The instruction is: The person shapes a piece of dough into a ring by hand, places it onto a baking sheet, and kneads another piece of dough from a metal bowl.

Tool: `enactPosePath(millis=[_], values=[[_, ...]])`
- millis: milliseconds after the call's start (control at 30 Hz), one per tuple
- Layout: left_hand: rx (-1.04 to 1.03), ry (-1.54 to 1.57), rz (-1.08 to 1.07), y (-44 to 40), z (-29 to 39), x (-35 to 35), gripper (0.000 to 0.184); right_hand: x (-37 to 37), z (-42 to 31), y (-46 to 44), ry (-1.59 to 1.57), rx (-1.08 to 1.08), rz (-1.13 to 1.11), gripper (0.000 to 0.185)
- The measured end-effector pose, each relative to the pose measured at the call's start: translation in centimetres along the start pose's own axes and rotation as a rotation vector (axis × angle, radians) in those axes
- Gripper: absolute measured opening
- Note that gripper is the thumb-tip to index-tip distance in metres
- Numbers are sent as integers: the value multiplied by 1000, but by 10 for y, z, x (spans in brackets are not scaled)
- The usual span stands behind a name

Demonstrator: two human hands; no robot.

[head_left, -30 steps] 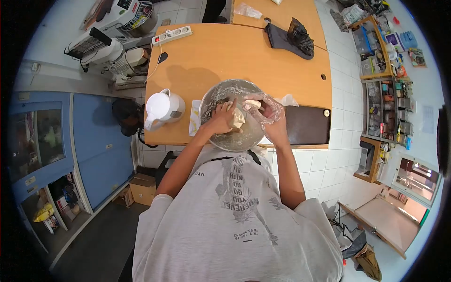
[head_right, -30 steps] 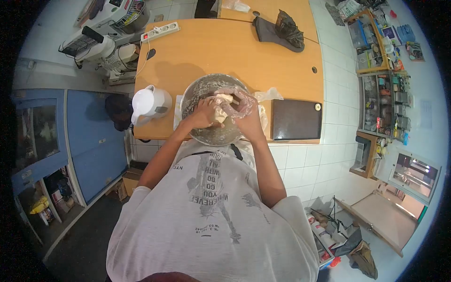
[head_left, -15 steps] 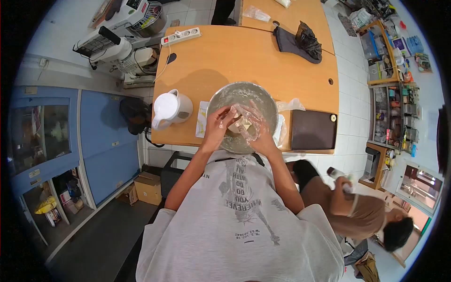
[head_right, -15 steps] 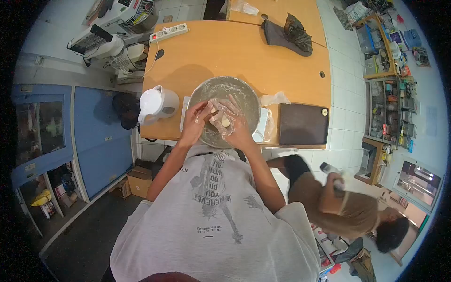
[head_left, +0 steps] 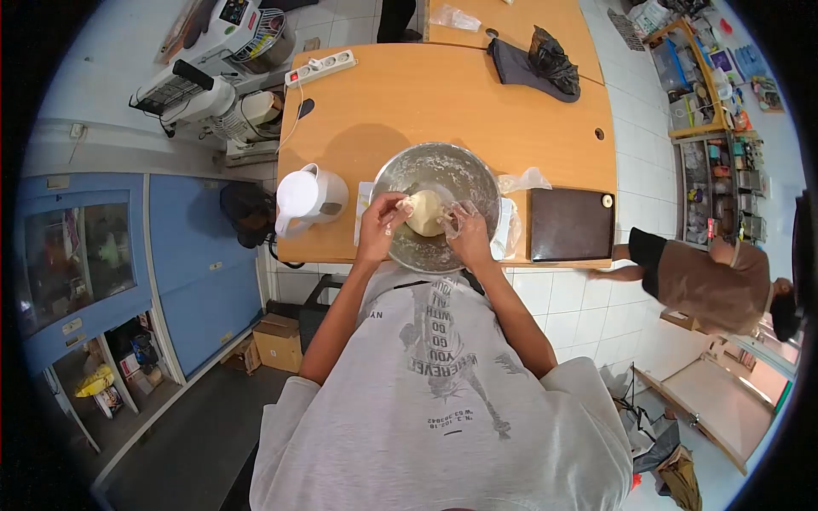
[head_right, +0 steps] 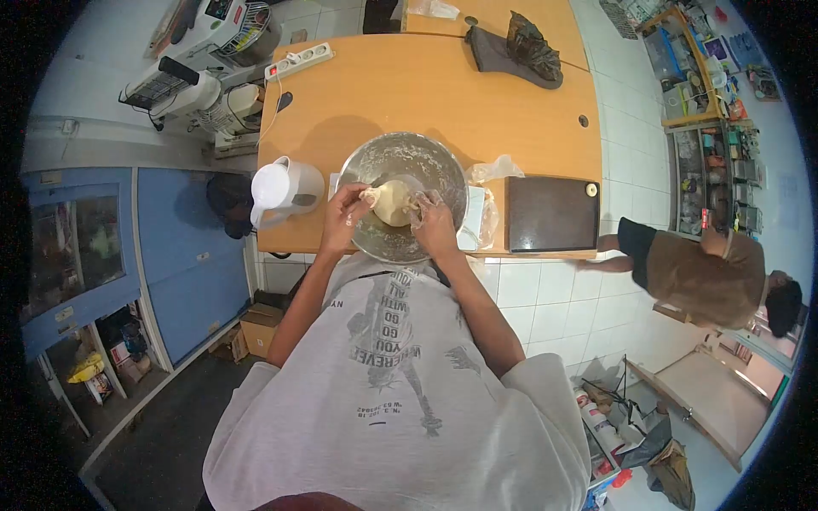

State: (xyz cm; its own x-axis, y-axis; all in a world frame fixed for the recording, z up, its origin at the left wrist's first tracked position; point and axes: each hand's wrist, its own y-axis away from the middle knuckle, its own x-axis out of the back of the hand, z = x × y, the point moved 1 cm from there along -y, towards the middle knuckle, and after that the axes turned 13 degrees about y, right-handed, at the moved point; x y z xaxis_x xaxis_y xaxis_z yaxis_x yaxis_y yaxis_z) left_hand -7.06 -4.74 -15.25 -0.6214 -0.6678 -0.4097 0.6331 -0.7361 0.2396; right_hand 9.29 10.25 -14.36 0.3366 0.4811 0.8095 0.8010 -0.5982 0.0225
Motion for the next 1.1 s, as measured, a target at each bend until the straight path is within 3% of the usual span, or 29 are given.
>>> enactPosePath(millis=[100, 200, 300, 433, 467, 533, 600, 733, 800, 900, 1000, 1100], values=[[-2, 7, -33, 1, -1, -11, 38, 0, -2, -1, 0, 46, 55, 32], [19, -191, -31, 2, 9, -22, 45, 3, -4, -3, 26, 130, 23, 30], [104, -449, -182, -7, 12, -22, 55, -8, 12, -6, 108, 196, 11, 33], [11, -705, -339, -12, 11, -22, 54, -1, 8, -3, 167, 251, 10, 38], [-49, -840, -404, -12, 11, -23, 51, 0, 5, -4, 97, 160, -52, 38], [-44, -874, -400, -12, 11, -25, 50, -10, 11, 1, 27, 69, -115, 38], [-41, -909, -394, -12, 9, -23, 49, -26, 22, 7, -26, -66, 18, 39], [-131, -919, -411, -12, -3, -17, 49, -31, 30, 14, -100, -103, -64, 45], [-175, -902, -414, -11, -7, -18, 48, -30, 32, 14, 18, 70, 34, 52], [-150, -892, -404, -8, -10, -25, 49, 6, 12, 1, -105, 195, -40, 57], [-129, -932, -349, -7, -17, -28, 52, 3, 17, -3, 31, 207, -170, 60], [-153, -956, -306, -5, -20, -31, 55, -7, 23, 0, 170, 242, -149, 61]])
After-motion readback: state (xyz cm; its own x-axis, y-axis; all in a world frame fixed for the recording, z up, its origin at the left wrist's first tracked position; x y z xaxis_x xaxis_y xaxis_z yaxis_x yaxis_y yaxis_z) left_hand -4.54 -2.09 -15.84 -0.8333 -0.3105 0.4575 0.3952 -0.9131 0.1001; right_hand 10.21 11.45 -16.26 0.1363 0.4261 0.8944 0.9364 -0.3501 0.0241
